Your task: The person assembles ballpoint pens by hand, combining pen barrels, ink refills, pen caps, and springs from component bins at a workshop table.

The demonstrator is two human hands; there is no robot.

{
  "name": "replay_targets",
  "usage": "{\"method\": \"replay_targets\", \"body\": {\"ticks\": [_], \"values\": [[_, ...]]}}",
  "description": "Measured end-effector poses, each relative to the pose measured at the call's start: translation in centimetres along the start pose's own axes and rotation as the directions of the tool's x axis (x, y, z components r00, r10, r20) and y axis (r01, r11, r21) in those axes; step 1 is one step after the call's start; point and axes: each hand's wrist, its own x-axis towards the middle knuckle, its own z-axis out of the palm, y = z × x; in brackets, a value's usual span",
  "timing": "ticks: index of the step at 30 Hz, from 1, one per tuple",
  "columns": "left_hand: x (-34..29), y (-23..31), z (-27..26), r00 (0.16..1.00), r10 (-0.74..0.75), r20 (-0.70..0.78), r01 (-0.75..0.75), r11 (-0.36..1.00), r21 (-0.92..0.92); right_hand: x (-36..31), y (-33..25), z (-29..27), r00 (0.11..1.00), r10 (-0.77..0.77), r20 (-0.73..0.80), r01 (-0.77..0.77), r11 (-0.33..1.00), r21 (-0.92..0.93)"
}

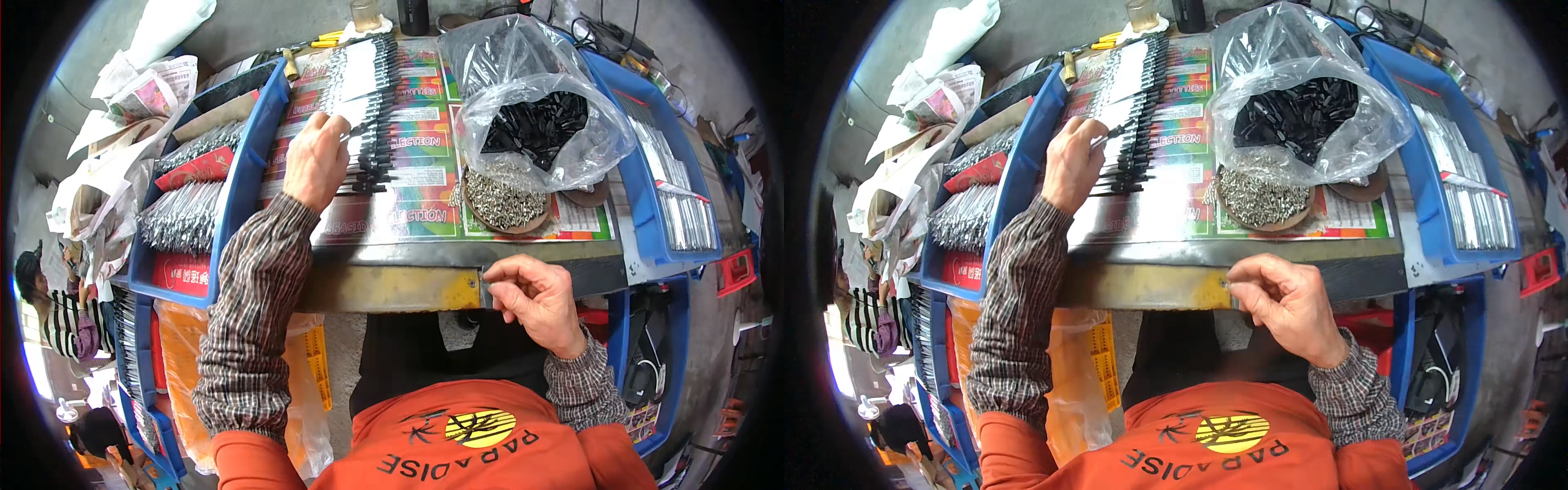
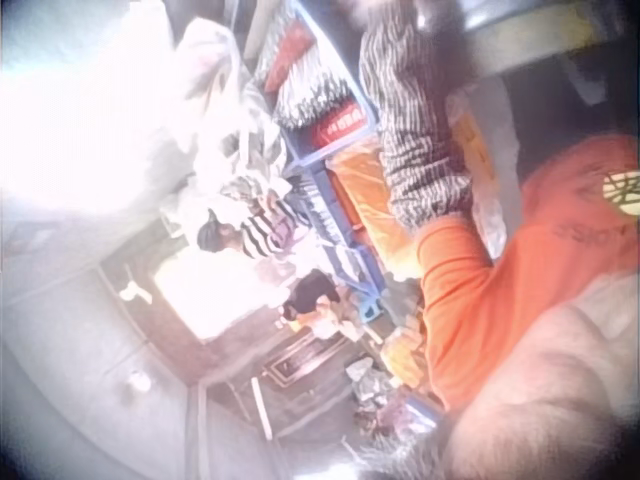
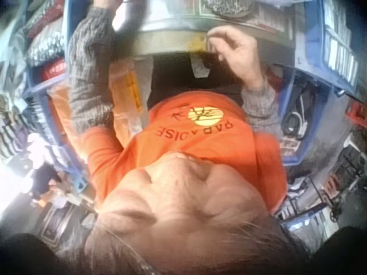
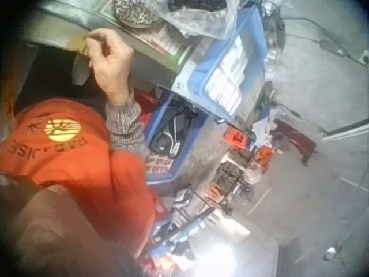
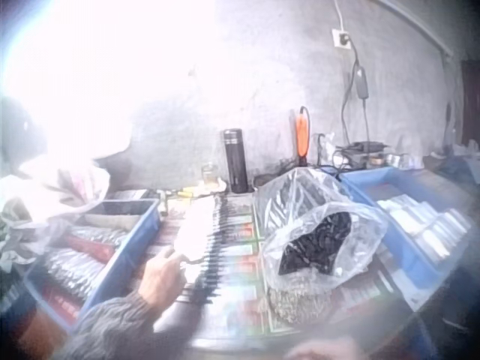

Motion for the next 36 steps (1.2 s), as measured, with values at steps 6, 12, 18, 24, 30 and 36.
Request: {"method": "replay_targets", "body": {"ticks": [6,12,18,24,30,36], "values": [[3.9,-1.7,3.6,0.993,-0.102,0.056,0.102,0.995,0.012,-0.2,0.2,-0.2,0.997,-0.073,0.0,0.073,0.996,-0.051],[6.0,-2.8,5.1,0.991,-0.12,0.063,0.119,0.993,0.016,-0.3,0.5,-0.5,0.992,-0.12,0.028,0.122,0.99,-0.065],[6.8,-3.2,6.4,0.992,-0.108,0.058,0.105,0.992,0.064,-0.2,0.5,-0.8,0.983,-0.176,0.047,0.18,0.977,-0.116],[6.9,-3.5,6.8,0.996,-0.063,0.067,0.055,0.992,0.115,-0.3,0.4,-0.7,0.974,-0.218,0.055,0.224,0.962,-0.157],[6.8,-3.3,6.7,0.999,-0.031,0.043,0.022,0.982,0.19,-0.3,0.5,-0.7,0.969,-0.241,0.051,0.246,0.953,-0.176],[5.0,-1.9,3.4,0.998,-0.057,0.017,0.054,0.986,0.155,-0.2,0.3,0.2,0.976,-0.216,0.035,0.218,0.966,-0.14]]}}
